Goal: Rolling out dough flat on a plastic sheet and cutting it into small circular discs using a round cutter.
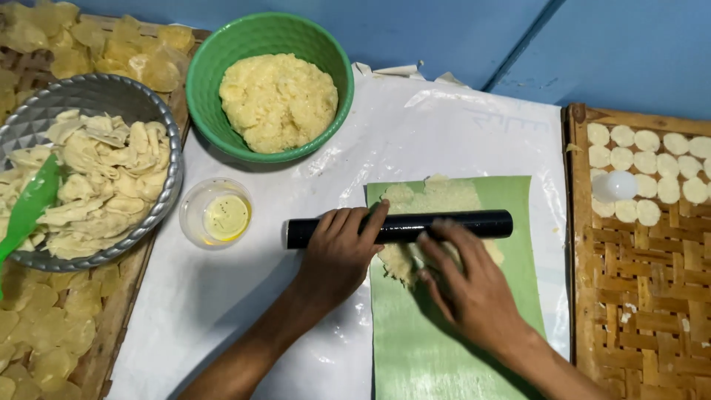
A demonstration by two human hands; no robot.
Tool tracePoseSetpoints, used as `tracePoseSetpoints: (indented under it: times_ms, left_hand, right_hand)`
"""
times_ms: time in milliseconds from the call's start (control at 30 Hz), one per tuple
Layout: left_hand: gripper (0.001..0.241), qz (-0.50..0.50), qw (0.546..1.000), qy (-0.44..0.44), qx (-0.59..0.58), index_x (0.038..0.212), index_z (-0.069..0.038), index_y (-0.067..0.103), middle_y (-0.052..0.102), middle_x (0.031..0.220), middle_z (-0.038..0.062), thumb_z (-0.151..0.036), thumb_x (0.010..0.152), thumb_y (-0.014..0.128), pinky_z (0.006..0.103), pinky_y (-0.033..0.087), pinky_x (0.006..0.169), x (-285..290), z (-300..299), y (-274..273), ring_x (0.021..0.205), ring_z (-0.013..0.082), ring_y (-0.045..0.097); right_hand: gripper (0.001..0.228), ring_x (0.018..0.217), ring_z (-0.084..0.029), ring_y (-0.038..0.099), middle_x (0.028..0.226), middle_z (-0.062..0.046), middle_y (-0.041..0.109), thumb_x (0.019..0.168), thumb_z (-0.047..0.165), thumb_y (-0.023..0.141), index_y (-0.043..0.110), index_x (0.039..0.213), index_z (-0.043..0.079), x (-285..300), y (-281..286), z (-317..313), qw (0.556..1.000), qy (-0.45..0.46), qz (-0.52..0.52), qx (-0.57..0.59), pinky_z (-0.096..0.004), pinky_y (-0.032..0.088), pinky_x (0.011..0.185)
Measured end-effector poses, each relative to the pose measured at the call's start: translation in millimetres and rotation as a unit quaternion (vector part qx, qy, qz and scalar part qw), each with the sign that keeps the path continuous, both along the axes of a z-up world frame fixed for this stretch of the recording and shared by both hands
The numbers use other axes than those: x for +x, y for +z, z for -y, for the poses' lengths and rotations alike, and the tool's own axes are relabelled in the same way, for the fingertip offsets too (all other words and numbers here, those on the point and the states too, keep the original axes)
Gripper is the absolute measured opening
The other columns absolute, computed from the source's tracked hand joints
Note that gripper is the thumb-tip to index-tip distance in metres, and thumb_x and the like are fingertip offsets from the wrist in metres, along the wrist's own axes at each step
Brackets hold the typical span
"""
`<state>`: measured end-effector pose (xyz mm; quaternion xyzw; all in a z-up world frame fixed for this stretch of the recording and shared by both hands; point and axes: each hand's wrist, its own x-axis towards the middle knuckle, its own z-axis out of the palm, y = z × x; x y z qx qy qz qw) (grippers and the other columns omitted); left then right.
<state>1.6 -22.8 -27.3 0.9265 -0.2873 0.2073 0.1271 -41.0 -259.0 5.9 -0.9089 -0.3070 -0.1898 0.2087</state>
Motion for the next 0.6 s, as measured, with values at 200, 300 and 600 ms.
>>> tracePoseSetpoints:
  times_ms: [200, 300, 600]
  left_hand:
    - [0.059, 0.013, 0.998, 0.004, -0.056, 0.143, 0.0, 0.055, 0.06, 0.101, 0.012, -0.043, 0.103, 0.048, 0.0383, 0.048, 0.08, 10, -15, 47, 0.087, 0.0263, 0.06]
    - [0.055, -0.01, 0.995, 0.02, -0.098, 0.142, 0.002, 0.056, 0.06, 0.102, 0.015, -0.038, 0.104, 0.051, 0.04, 0.049, 0.08, 8, -21, 57, 0.09, 0.0302, 0.061]
    - [0.053, -0.008, 0.997, 0.02, -0.078, 0.14, -0.001, 0.058, 0.061, 0.102, 0.014, -0.04, 0.105, 0.049, 0.039, 0.05, 0.076, -8, -18, 53, 0.089, 0.0293, 0.064]
  right_hand:
    - [0.024, 0.089, -0.026, 0.061, 0.104, -0.006, 0.059, 0.091, 0.023, 0.064, 0.065, 0.114, 0.015, -10, -14, -20, 0.994, 0.018, -0.065, -0.086, -0.037, 0.052, 0.07]
    - [0.027, 0.082, -0.034, 0.069, 0.087, -0.01, 0.064, 0.094, 0.031, 0.063, 0.066, 0.113, 0.012, 2, 2, -22, 0.971, -0.029, -0.224, 0.074, -0.044, 0.057, 0.071]
    - [0.032, 0.069, -0.03, 0.066, 0.076, -0.004, 0.059, 0.103, 0.037, 0.06, 0.072, 0.083, 0.016, 24, -3, 3, 0.973, -0.173, -0.152, 0.025, -0.039, 0.055, 0.063]
